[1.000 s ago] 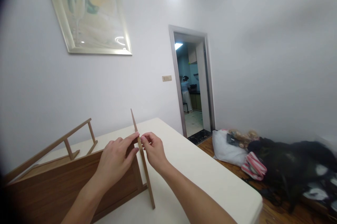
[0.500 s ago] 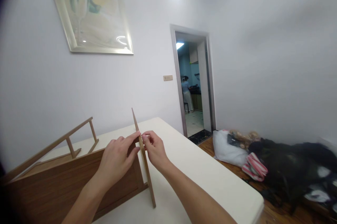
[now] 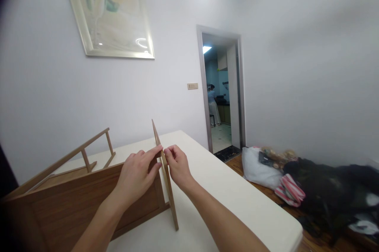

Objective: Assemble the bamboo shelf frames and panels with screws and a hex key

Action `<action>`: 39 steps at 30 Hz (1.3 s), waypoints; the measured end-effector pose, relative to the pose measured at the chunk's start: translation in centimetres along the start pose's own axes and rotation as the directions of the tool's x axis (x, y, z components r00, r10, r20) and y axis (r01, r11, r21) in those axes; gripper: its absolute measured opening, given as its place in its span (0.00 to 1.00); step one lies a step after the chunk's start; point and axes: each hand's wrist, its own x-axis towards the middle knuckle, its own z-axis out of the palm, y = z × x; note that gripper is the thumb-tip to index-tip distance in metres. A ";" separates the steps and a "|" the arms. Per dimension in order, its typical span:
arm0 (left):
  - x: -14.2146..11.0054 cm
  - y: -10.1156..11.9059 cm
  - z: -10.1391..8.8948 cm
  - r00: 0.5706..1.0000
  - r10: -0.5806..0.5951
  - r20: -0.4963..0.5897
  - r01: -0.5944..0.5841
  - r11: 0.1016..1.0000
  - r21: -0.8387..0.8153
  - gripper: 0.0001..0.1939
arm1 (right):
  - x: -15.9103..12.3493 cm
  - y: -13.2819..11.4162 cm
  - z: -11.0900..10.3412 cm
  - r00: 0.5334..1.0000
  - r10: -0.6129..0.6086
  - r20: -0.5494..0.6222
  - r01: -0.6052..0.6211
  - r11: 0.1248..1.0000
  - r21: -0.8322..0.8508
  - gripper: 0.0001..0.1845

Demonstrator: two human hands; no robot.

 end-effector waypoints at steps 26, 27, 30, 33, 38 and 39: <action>-0.5 -0.6 -0.5 1.000 0.023 0.007 -0.023 0.999 0.041 0.21 | -13.4 -2.7 0.9 0.803 -0.408 0.435 0.551 0.786 -0.281 0.06; -0.5 -0.6 -0.5 1.000 0.021 0.013 -0.021 0.999 0.041 0.21 | -13.9 -2.6 1.5 0.771 -0.346 0.535 0.545 0.793 -0.272 0.06; -0.5 -0.6 -0.5 1.000 0.014 0.024 -0.015 0.999 0.036 0.22 | -14.8 -2.0 3.1 0.692 -0.116 0.712 0.449 0.842 -0.299 0.06; -0.5 -0.6 -0.5 0.999 0.014 0.037 -0.015 1.000 0.023 0.22 | -15.1 -1.1 4.5 0.603 0.031 0.797 0.379 0.868 -0.320 0.09; -0.4 -0.6 -0.5 0.999 0.005 0.053 -0.006 1.000 0.009 0.24 | -15.3 0.2 6.0 0.527 0.060 0.848 0.331 0.904 -0.269 0.10; -0.4 -0.6 -0.5 0.999 0.005 0.054 -0.005 1.000 0.010 0.24 | -15.5 0.4 6.1 0.533 0.066 0.844 0.320 0.908 -0.272 0.10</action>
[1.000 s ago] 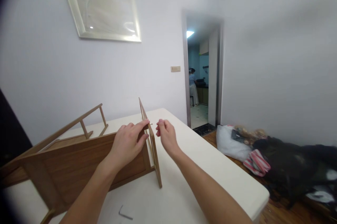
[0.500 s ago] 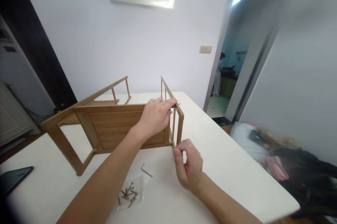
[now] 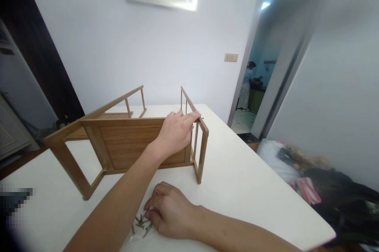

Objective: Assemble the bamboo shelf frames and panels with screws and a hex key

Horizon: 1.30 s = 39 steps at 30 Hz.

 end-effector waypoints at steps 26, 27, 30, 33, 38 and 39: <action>0.2 0.4 0.2 0.999 -0.002 -0.037 0.002 1.000 0.011 0.21 | -0.5 2.0 2.8 0.997 0.026 -0.079 -0.038 0.988 -0.152 0.12; 0.2 0.4 0.2 0.999 0.002 -0.039 -0.002 1.000 0.014 0.21 | -0.6 2.0 2.8 0.995 0.026 -0.095 -0.038 0.991 -0.127 0.13; 0.1 0.3 0.2 0.999 0.010 -0.046 -0.009 1.000 0.023 0.21 | -0.8 2.2 2.8 0.987 0.030 -0.158 -0.039 0.998 -0.058 0.10; 0.1 0.3 0.2 0.999 0.016 -0.049 -0.015 1.000 0.027 0.21 | -1.4 2.6 2.4 0.987 0.024 -0.158 -0.022 1.000 0.009 0.07; 0.0 0.3 0.2 0.999 0.010 -0.038 -0.010 1.000 0.002 0.21 | -5.5 2.5 -0.6 0.984 0.092 -0.153 -0.084 0.995 0.061 0.08; 0.0 0.3 0.2 0.999 0.008 -0.036 -0.008 1.000 -0.004 0.21 | -6.5 2.4 -1.5 0.978 0.127 -0.168 -0.119 0.991 0.055 0.08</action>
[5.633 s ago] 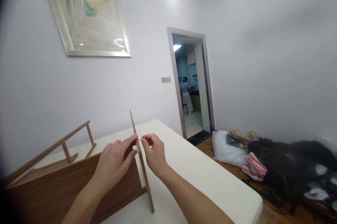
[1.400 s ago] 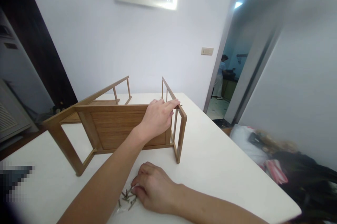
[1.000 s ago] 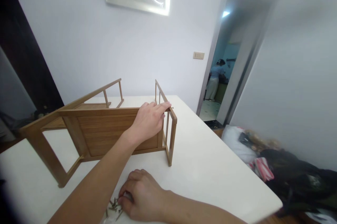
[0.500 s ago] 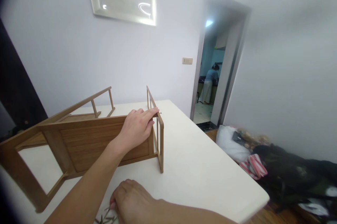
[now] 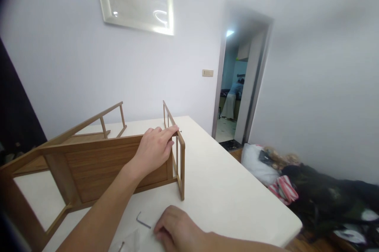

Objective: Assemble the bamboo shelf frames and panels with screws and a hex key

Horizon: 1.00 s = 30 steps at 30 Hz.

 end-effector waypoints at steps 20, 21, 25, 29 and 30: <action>0.0 -0.1 0.0 1.000 0.002 -0.014 -0.002 1.000 -0.004 0.22 | 5.4 9.0 -5.9 0.888 0.328 -0.322 -0.361 0.931 -0.047 0.10; 0.0 -0.1 0.1 1.000 0.003 -0.019 -0.003 1.000 -0.006 0.21 | 5.3 9.2 -5.9 0.891 0.327 -0.315 -0.358 0.933 -0.042 0.10; -0.1 -0.2 0.2 1.000 0.008 -0.020 -0.008 1.000 -0.012 0.21 | 4.7 9.4 -5.9 0.903 0.322 -0.284 -0.343 0.939 -0.025 0.07; -0.1 -0.3 0.2 1.000 0.007 -0.016 -0.007 1.000 -0.011 0.21 | 4.6 9.2 -5.8 0.916 0.302 -0.263 -0.318 0.948 -0.019 0.05; -0.1 -0.3 0.2 1.000 0.006 -0.017 -0.006 1.000 -0.012 0.21 | 4.6 9.1 -5.7 0.919 0.297 -0.261 -0.312 0.950 -0.018 0.04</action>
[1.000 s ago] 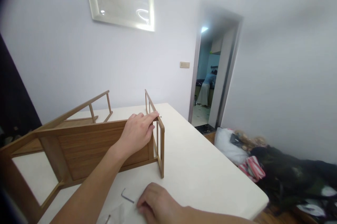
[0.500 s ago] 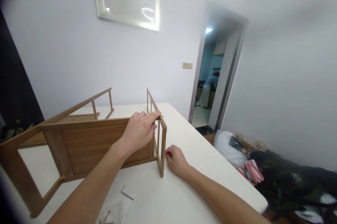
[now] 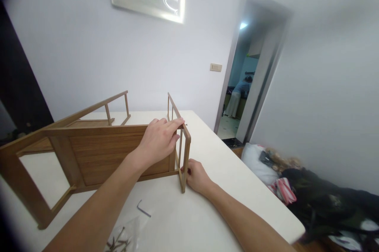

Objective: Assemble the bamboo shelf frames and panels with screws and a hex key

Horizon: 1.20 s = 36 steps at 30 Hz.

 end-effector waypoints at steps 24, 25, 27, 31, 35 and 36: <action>0.0 0.1 -0.1 1.000 -0.002 0.008 0.002 1.000 -0.005 0.21 | 0.0 0.9 0.2 1.000 -0.001 0.000 0.001 0.998 0.058 0.16; 0.0 0.1 -0.1 1.000 -0.001 0.006 0.001 1.000 -0.005 0.21 | 0.0 0.9 0.2 1.000 0.001 -0.004 -0.001 0.999 0.036 0.15; 0.0 0.0 0.0 1.000 0.001 0.003 -0.001 1.000 -0.006 0.21 | 0.1 0.8 0.1 1.000 0.006 -0.018 -0.006 1.000 -0.009 0.12; 0.0 -0.1 0.1 1.000 0.005 0.002 -0.005 1.000 -0.006 0.21 | 0.2 0.5 0.0 1.000 -0.002 -0.027 0.000 0.999 -0.044 0.06; 0.0 0.0 0.0 1.000 0.003 0.004 -0.003 1.000 -0.007 0.21 | 0.3 0.2 0.0 0.999 -0.040 0.003 0.040 0.999 -0.035 0.06; 0.0 0.0 0.0 1.000 0.001 0.005 -0.001 1.000 -0.008 0.21 | 0.3 0.2 0.0 0.999 -0.051 0.009 0.052 0.998 -0.035 0.07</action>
